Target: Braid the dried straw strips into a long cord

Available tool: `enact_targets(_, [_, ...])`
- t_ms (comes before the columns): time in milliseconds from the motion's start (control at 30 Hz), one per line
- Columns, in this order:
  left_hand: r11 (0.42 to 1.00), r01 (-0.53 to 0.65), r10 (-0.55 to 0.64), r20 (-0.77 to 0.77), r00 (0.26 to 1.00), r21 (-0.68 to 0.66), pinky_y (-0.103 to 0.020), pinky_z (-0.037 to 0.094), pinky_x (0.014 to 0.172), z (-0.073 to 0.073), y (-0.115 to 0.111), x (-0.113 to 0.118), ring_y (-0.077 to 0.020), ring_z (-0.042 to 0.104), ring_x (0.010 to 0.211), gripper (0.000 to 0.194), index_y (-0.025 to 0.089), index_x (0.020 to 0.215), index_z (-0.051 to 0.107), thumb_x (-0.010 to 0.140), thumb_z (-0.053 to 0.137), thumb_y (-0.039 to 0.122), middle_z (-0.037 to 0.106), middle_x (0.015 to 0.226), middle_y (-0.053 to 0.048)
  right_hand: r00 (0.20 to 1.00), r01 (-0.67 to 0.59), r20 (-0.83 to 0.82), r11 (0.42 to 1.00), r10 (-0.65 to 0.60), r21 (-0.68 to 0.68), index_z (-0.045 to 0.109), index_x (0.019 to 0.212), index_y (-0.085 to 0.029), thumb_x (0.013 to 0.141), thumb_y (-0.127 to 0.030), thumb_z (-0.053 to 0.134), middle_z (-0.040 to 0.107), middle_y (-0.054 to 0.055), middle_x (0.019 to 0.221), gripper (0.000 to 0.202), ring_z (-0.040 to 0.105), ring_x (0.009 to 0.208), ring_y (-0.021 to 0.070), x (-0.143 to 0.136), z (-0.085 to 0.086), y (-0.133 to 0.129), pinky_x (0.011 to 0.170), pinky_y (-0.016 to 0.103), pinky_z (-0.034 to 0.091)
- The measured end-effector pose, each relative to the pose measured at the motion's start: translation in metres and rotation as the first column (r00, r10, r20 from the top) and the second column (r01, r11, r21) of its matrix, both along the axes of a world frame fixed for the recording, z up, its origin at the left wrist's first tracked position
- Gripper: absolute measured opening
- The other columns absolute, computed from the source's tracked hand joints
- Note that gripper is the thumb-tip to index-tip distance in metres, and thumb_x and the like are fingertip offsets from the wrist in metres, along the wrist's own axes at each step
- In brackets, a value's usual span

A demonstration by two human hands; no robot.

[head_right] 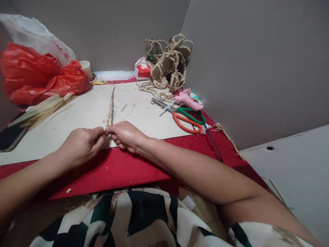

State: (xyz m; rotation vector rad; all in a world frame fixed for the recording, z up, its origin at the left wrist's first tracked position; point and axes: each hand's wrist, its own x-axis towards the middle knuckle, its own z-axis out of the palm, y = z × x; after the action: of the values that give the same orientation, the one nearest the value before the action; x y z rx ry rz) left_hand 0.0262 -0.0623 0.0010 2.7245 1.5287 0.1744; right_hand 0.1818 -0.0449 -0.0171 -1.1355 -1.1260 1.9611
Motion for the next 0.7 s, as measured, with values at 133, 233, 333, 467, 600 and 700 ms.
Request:
enact_targets(133, [0.983, 0.046, -0.011, -0.19, 0.982, 0.179, -0.028, 0.026, 0.046, -0.009, -0.007, 0.004, -0.0219, 0.058, 0.051, 0.028, 0.015, 0.088, 0.06, 0.086, 0.035, 0.025, 0.067, 0.067, -0.009, 0.998, 0.039, -0.041, 0.998, -0.041, -0.046, 0.036, 0.056, -0.017, 0.084, -0.014, 0.046, 0.027, -0.01, 0.039, 0.03, 0.016, 0.032, 0.0023, -0.001, 0.0, -0.003, 0.033, 0.017, 0.01])
enact_targets(233, [0.974, 0.097, -0.048, -0.234, 0.971, 0.205, -0.028, 0.027, 0.044, -0.009, -0.013, 0.007, -0.0233, 0.06, 0.053, 0.026, 0.013, 0.087, 0.06, 0.085, 0.035, 0.02, 0.066, 0.068, -0.01, 0.997, 0.052, -0.056, 0.998, -0.055, -0.045, 0.035, 0.053, -0.017, 0.082, -0.012, 0.047, 0.028, -0.009, 0.039, 0.032, 0.017, 0.033, 0.002, -0.001, 0.0, -0.004, 0.033, 0.017, 0.01])
enact_targets(333, [0.978, 0.176, -0.155, -0.175, 0.972, 0.113, -0.028, 0.03, 0.046, -0.002, -0.017, 0.006, -0.0202, 0.059, 0.053, 0.025, 0.012, 0.087, 0.061, 0.085, 0.037, 0.022, 0.066, 0.068, -0.009, 0.996, 0.026, -0.086, 0.998, -0.03, -0.051, 0.046, 0.057, -0.014, 0.081, -0.012, 0.048, 0.029, -0.009, 0.041, 0.024, 0.017, 0.033, 0.0019, 0.001, 0.0, -0.002, 0.033, 0.017, 0.009])
enact_targets(467, [0.996, 0.084, -0.081, 0.239, 0.968, -0.004, -0.025, 0.037, 0.052, 0.012, -0.008, -0.004, -0.0133, 0.053, 0.052, 0.024, 0.016, 0.077, 0.062, 0.082, 0.045, 0.032, 0.062, 0.061, -0.003, 0.99, -0.024, -0.139, 0.997, 0.014, -0.07, 0.054, 0.065, -0.012, 0.08, -0.014, 0.051, 0.024, -0.01, 0.042, 0.015, 0.013, 0.034, 0.0013, 0.005, -0.001, 0.001, 0.034, 0.016, 0.007])
enact_targets(600, [0.946, -0.086, 0.285, 0.671, 0.685, -0.314, -0.024, 0.041, 0.057, 0.013, 0.011, -0.006, -0.0127, 0.055, 0.062, 0.023, 0.015, 0.091, 0.059, 0.077, 0.049, 0.029, 0.063, 0.072, -0.003, 0.984, -0.062, -0.174, 0.996, 0.048, -0.072, 0.056, 0.072, -0.011, 0.08, -0.017, 0.053, 0.022, -0.012, 0.043, 0.011, 0.01, 0.035, 0.0014, 0.006, -0.002, 0.003, 0.034, 0.015, 0.007])
enact_targets(700, [0.665, 0.184, 0.563, 0.647, 0.514, -0.724, -0.022, 0.035, 0.045, 0.004, 0.017, -0.002, -0.0085, 0.046, 0.045, 0.018, 0.015, 0.086, 0.056, 0.077, 0.046, 0.026, 0.055, 0.061, 0.0, 0.985, -0.085, -0.155, 0.995, 0.076, -0.051, 0.056, 0.071, -0.011, 0.08, -0.019, 0.056, 0.024, -0.012, 0.042, 0.012, 0.011, 0.035, 0.0015, 0.006, -0.002, 0.004, 0.034, 0.015, 0.008])
